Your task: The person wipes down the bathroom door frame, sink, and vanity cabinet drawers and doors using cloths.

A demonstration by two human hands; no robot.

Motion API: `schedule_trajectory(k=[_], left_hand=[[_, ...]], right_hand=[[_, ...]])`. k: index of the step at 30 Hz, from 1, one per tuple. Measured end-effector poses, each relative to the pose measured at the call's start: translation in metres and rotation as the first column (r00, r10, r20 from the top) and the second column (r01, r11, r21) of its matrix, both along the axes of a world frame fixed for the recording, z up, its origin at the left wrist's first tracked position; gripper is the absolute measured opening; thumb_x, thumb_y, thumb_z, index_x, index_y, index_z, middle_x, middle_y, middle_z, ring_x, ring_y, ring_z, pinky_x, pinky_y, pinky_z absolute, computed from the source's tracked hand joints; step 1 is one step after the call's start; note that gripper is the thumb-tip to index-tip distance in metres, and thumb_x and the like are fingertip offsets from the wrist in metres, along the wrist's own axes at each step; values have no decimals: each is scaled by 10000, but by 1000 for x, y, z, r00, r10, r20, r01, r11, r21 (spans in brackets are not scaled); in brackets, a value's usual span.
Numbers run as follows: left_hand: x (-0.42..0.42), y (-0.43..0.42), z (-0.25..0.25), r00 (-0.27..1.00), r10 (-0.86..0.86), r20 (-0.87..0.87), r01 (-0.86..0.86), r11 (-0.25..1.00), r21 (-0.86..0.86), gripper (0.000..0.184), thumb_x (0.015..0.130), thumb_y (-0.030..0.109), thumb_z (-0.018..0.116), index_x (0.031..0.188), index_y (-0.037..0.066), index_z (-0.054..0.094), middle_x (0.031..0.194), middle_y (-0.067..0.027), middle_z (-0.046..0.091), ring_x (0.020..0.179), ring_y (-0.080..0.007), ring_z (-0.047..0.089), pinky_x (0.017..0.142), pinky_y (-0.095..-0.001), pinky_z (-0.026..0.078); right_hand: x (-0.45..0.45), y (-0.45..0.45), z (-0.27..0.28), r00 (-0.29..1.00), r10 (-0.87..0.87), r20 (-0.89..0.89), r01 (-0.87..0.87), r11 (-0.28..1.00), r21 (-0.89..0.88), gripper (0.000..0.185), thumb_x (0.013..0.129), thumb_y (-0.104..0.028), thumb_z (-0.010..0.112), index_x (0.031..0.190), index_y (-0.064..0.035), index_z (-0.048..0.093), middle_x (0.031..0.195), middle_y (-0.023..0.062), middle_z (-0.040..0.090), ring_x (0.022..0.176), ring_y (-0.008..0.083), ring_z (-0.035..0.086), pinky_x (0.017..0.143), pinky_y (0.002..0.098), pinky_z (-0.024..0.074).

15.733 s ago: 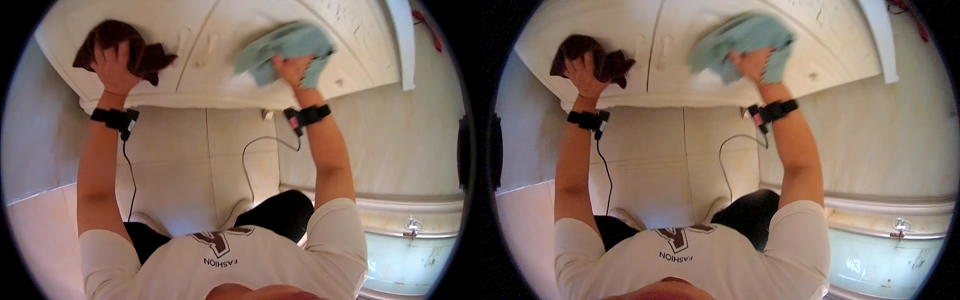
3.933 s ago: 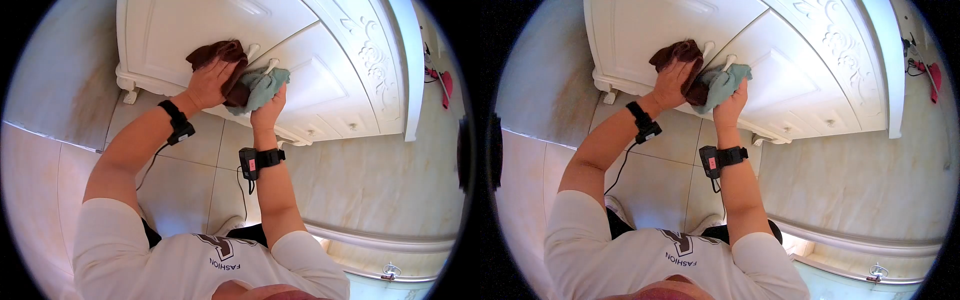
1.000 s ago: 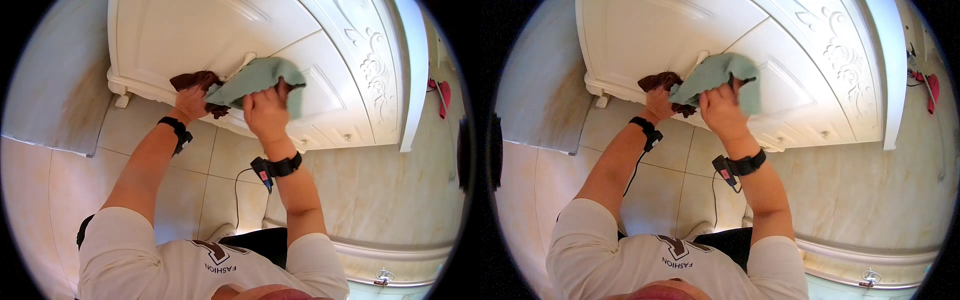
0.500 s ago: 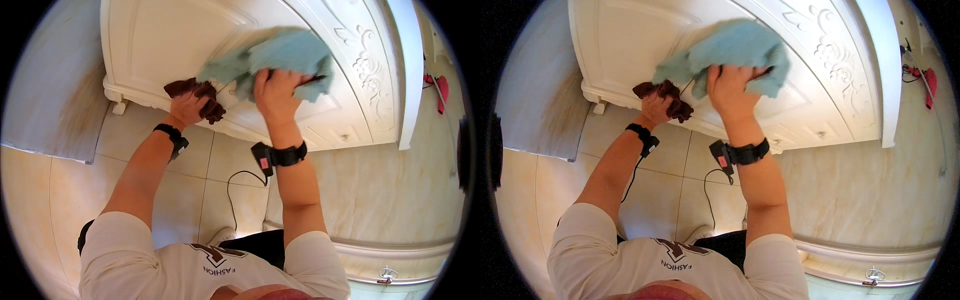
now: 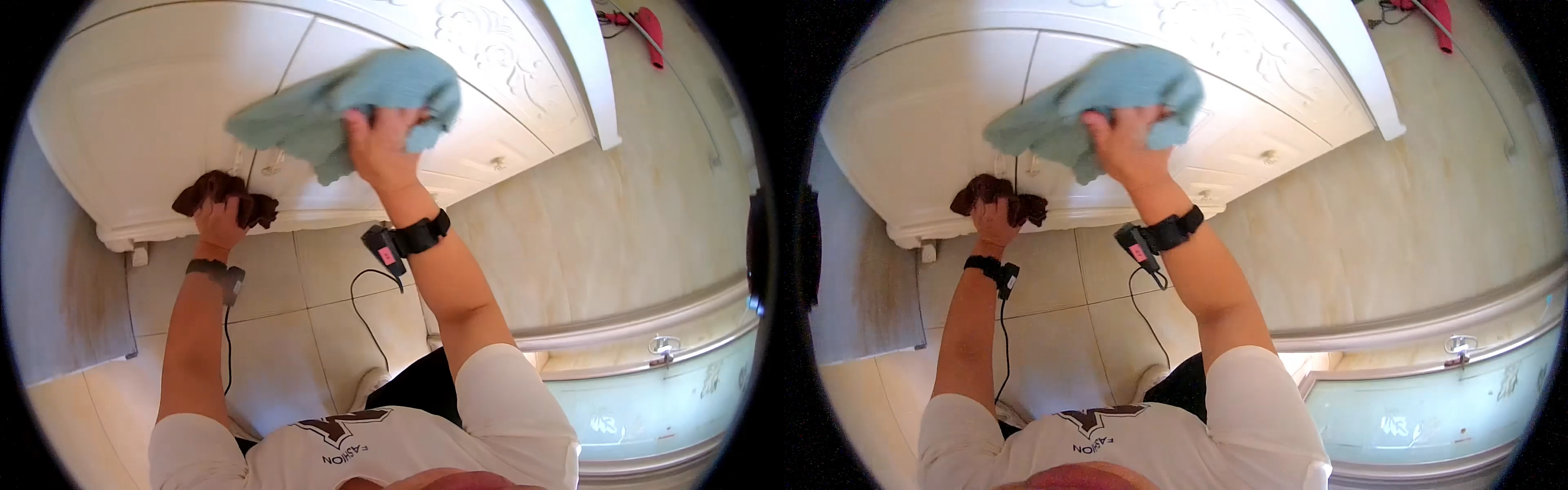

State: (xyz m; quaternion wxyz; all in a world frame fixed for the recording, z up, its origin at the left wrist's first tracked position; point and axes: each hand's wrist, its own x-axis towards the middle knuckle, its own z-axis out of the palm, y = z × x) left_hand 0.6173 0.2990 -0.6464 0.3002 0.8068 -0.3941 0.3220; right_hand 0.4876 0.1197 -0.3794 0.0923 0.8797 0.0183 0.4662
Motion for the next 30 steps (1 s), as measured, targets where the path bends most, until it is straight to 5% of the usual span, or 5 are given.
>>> schedule_trajectory(k=[6, 11, 13, 15, 30], left_hand=[[-2, 7, 8, 994, 78, 77, -76, 997, -26, 631, 641, 430, 741, 1169, 110, 612, 1178, -163, 569, 1059, -373, 535, 883, -510, 402], [3, 5, 1, 987, 109, 116, -105, 994, -34, 643, 628, 437, 744, 1172, 120, 610, 1166, -159, 571, 1087, -381, 508, 907, -543, 358], [0, 2, 2, 984, 119, 133, -114, 992, -45, 651, 623, 442, 744, 1174, 124, 609, 1163, -157, 571, 1093, -379, 502, 908, -546, 351], [4, 4, -5, 990, 115, 76, -113, 993, -28, 655, 626, 440, 739, 1183, 124, 601, 1171, -157, 561, 1101, -387, 491, 908, -541, 347], [9, 12, -21, 980, 127, 153, -114, 989, -94, 711, 653, 453, 722, 1214, 49, 559, 1233, -196, 542, 1124, -429, 464, 929, -553, 309]], right_hand=[[-35, -88, 3, 780, -527, 338, 326, 803, 499, 498, 894, -201, 569, 1241, 103, 382, 1301, 234, 394, 1180, 325, 395, 1082, 424, 232], [3, -64, -38, 496, 67, 866, -827, -269, 494, 681, 911, -673, 347, 1348, -155, 418, 1114, -22, 496, 1059, 214, 478, 1063, 349, 293], [-8, -15, -24, 966, -28, 258, -100, 878, 468, 673, 875, -571, 490, 1270, -27, 448, 1171, 171, 483, 1145, 307, 404, 1043, 442, 279], [-16, 12, 25, 800, -440, -408, 568, 773, 281, 568, 901, -458, 526, 1108, 71, 513, 1150, 326, 458, 1133, 436, 370, 1009, 534, 259], [-132, -209, 65, 731, -679, -62, 666, 731, -152, 427, 780, -332, 657, 1121, -74, 646, 1151, 129, 643, 1042, 361, 599, 890, 441, 459]])
